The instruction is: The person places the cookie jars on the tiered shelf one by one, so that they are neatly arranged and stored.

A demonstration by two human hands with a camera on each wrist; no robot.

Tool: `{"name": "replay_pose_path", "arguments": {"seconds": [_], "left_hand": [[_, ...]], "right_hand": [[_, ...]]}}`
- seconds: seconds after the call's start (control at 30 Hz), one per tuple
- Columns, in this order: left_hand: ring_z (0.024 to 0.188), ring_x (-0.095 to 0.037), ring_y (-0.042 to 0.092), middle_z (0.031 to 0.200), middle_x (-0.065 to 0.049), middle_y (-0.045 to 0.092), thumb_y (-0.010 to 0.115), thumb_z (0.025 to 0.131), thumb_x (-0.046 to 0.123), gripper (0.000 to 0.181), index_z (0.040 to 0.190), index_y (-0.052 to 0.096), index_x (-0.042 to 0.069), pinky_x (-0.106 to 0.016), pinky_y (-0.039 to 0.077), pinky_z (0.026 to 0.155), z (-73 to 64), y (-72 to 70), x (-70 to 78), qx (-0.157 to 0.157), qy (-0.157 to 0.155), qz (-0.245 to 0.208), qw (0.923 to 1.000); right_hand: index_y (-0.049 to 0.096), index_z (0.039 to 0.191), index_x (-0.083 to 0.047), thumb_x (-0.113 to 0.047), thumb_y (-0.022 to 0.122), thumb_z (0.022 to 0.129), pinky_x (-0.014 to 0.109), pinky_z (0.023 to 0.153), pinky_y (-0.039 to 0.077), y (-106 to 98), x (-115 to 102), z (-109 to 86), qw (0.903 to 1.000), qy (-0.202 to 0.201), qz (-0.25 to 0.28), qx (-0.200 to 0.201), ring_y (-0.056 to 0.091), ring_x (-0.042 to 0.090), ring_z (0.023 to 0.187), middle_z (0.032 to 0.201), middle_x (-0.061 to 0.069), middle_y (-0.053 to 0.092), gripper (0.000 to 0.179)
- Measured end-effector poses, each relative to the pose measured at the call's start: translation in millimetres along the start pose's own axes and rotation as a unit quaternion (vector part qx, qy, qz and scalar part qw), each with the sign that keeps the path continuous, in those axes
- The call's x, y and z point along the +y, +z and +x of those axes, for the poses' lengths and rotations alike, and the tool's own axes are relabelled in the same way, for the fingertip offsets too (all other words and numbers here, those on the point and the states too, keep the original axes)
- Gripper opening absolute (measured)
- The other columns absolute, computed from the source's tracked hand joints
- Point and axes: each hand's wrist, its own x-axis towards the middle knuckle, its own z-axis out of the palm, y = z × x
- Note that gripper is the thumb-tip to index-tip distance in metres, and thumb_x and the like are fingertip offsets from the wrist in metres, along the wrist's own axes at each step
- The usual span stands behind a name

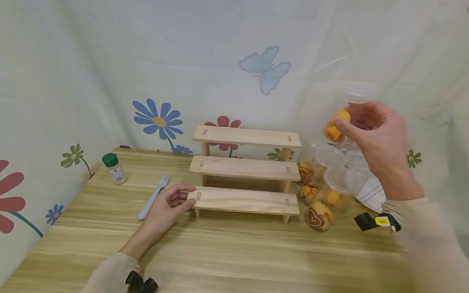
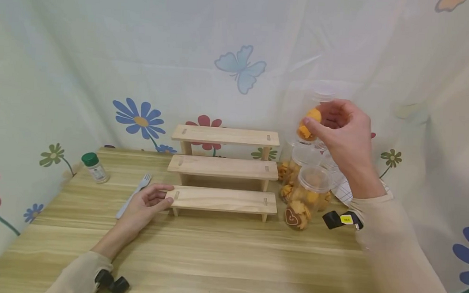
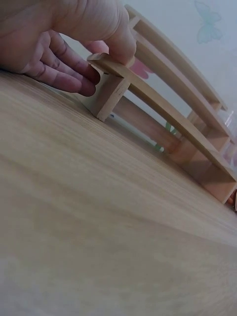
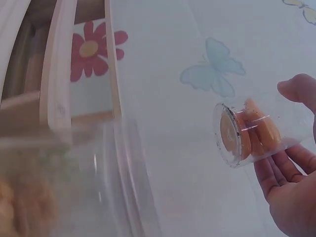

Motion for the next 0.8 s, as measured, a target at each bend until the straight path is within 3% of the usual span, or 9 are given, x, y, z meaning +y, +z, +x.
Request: {"name": "replay_pose_path", "arguments": {"seconds": [0.2,0.47,0.8], "left_hand": [[0.101,-0.014,0.073,0.118,-0.021,0.075,0.08,0.106,0.015,0.038,0.14,0.07,0.003,-0.022,0.06,0.087,0.7,0.1,-0.6,-0.002,0.003,-0.006,1.0],[0.101,-0.015,0.073,0.117,-0.021,0.075,0.081,0.106,0.016,0.038,0.14,0.07,0.004,-0.022,0.059,0.085,0.8,0.4,0.4,-0.002,0.002,0.003,1.0],[0.102,-0.018,0.072,0.116,-0.019,0.075,0.081,0.105,0.018,0.038,0.14,0.071,0.006,-0.022,0.058,0.086,1.1,0.0,-1.8,0.0,0.005,0.014,0.9999]], "right_hand": [[0.076,0.129,-0.006,-0.016,0.093,0.094,0.018,0.089,0.059,39.2,-1.3,7.1,0.9995,-0.001,-0.003,-0.03,0.073,0.017,0.103,0.113,-0.001,0.079,0.039],[0.075,0.124,-0.005,-0.013,0.091,0.096,0.021,0.094,0.06,93.3,0.6,15.1,0.9964,-0.01,0.049,-0.068,0.071,0.024,0.105,0.114,0.007,0.075,0.033],[0.072,0.13,-0.004,-0.014,0.089,0.098,0.027,0.101,0.06,160.4,5.2,27.8,0.9875,-0.013,0.089,-0.129,0.072,0.025,0.112,0.124,0.014,0.074,0.037]]}}
